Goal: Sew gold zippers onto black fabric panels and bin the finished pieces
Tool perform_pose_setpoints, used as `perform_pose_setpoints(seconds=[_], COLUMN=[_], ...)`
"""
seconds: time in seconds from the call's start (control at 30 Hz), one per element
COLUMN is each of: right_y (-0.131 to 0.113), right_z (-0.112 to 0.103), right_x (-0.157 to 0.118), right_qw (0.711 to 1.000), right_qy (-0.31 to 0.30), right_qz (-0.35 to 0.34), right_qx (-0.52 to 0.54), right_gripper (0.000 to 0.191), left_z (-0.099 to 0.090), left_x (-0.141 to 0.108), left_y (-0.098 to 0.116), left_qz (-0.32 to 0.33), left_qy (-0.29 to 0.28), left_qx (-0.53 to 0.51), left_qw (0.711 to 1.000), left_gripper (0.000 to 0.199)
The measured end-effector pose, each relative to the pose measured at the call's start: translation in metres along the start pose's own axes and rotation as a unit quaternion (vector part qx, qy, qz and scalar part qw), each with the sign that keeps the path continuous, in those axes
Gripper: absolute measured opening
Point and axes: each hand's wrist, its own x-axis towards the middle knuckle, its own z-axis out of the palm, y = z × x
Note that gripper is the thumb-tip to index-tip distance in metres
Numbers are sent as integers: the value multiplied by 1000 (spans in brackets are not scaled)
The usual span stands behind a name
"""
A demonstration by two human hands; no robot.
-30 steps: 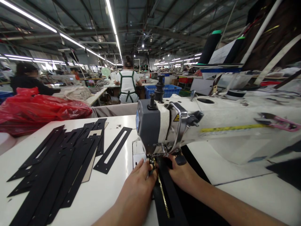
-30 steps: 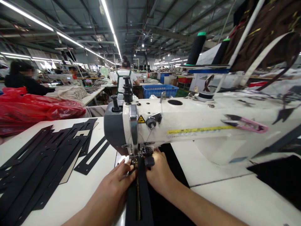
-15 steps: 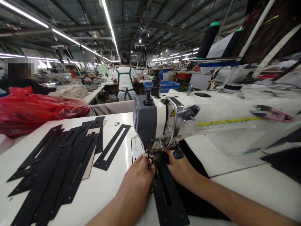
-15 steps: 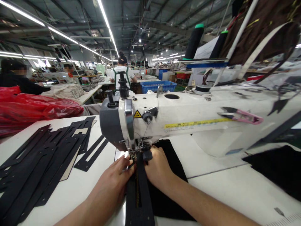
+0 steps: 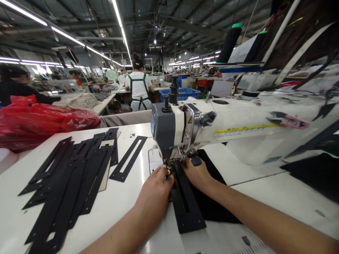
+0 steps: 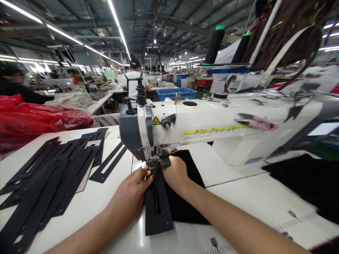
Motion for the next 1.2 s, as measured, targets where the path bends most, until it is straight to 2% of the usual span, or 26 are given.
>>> perform_pose_setpoints(seconds=[0.17,0.23,0.33,0.43,0.6,0.67,0.83,0.97,1.13,1.2], right_y=[-7,-12,-17,-19,-16,-17,-20,-22,-19,-16], right_z=[-20,-29,-39,-41,-28,-24,-21,-16,-5,-1], right_x=[-29,-49,-77,-93,-106,-109,-113,-110,-107,-107], right_qw=[997,990,963,943,901,889,893,884,863,857], right_qy=[-4,-3,-39,-53,79,108,125,143,231,236], right_qz=[-77,-136,-264,-330,-419,-434,-422,-432,-439,-445], right_qx=[29,40,45,1,-84,-102,-95,-102,-98,-113], right_gripper=[17,22,32,47,32,36,39,39,34,33], left_z=[0,-1,-4,-10,-13,-13,-12,-12,-10,-10], left_x=[-2,-3,-5,-10,-18,-20,-20,-20,-20,-19], left_y=[1,1,1,3,5,5,6,10,11,11], left_qz=[-14,-13,0,10,34,45,78,116,145,149], left_qy=[3,6,0,-9,29,43,55,56,61,62], left_qx=[-6,-6,-3,-5,5,11,44,65,94,98], left_qw=[1000,1000,1000,1000,999,998,994,990,983,982], left_gripper=[23,25,31,29,27,26,26,27,30,32])
